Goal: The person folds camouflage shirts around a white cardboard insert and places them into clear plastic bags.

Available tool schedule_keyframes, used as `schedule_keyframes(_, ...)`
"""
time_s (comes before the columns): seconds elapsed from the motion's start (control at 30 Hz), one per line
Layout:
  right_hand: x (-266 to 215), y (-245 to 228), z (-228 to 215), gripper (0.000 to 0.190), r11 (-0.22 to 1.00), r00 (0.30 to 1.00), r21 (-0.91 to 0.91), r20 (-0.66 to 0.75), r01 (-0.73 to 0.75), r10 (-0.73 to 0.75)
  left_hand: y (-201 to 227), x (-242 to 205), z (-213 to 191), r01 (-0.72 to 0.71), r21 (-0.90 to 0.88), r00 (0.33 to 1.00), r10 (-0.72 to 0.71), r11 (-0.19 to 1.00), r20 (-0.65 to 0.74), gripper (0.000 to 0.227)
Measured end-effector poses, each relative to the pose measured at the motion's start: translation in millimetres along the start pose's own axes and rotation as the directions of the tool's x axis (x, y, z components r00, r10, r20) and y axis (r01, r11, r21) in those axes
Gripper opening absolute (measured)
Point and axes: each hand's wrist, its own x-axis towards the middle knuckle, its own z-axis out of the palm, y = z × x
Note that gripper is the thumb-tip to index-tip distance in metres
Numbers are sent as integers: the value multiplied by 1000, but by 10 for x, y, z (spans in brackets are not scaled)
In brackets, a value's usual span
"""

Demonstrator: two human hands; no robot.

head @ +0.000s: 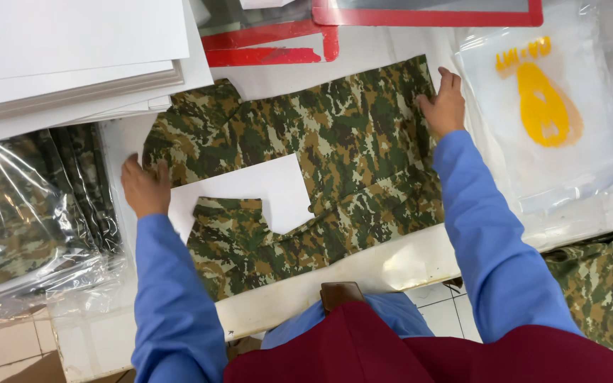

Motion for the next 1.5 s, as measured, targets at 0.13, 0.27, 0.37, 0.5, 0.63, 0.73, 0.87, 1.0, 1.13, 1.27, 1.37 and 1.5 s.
schedule_keyframes(0.13,280,-202,294,86,958,967,130,64,-254,248,304,487,147,160,-257,971,-105,953,214,86)
schedule_keyframes(0.27,167,46,222,38,972,988,213,-88,-104,125,123,461,273,-115,-155,985,133,981,108,45)
schedule_keyframes(0.37,-244,520,-18,20,953,969,297,-246,58,18,-221,-116,69,-312,-175,947,290,934,-137,28)
schedule_keyframes(0.5,-1129,1107,-244,24,990,972,-4,-186,143,-142,-404,-1480,-494,-213,-38,976,212,976,-44,32)
schedule_keyframes(0.63,-1496,1096,-91,27,1000,979,17,-202,16,-12,-458,-2165,-454,-102,36,993,100,994,56,28)
schedule_keyframes(0.73,-1622,863,164,62,995,971,-84,-229,43,-62,-363,-2275,-364,-11,-17,1000,10,1000,-16,25)
schedule_keyframes(0.87,-1590,741,22,39,977,983,-210,-163,47,-83,-240,-2200,-273,31,-3,997,-31,1000,-65,25)
schedule_keyframes(1.0,-1419,1052,-553,34,858,897,-514,-379,1,-228,122,-2162,-10,-22,-181,998,11,983,-62,23)
schedule_keyframes(1.13,-1395,740,-649,97,748,954,-659,-265,-73,-139,637,-2137,195,-41,-158,997,30,987,-74,19)
schedule_keyframes(1.27,-1412,-341,30,70,990,995,-133,83,-43,54,797,-2008,97,184,-117,975,-167,976,143,31)
schedule_keyframes(1.37,-1446,-1043,786,65,961,952,276,284,37,-118,738,-2018,8,286,-30,931,-270,958,246,52)
schedule_keyframes(1.5,-1405,-1724,1283,92,853,871,507,468,-128,-147,534,-2224,-60,333,43,867,-324,942,378,55)
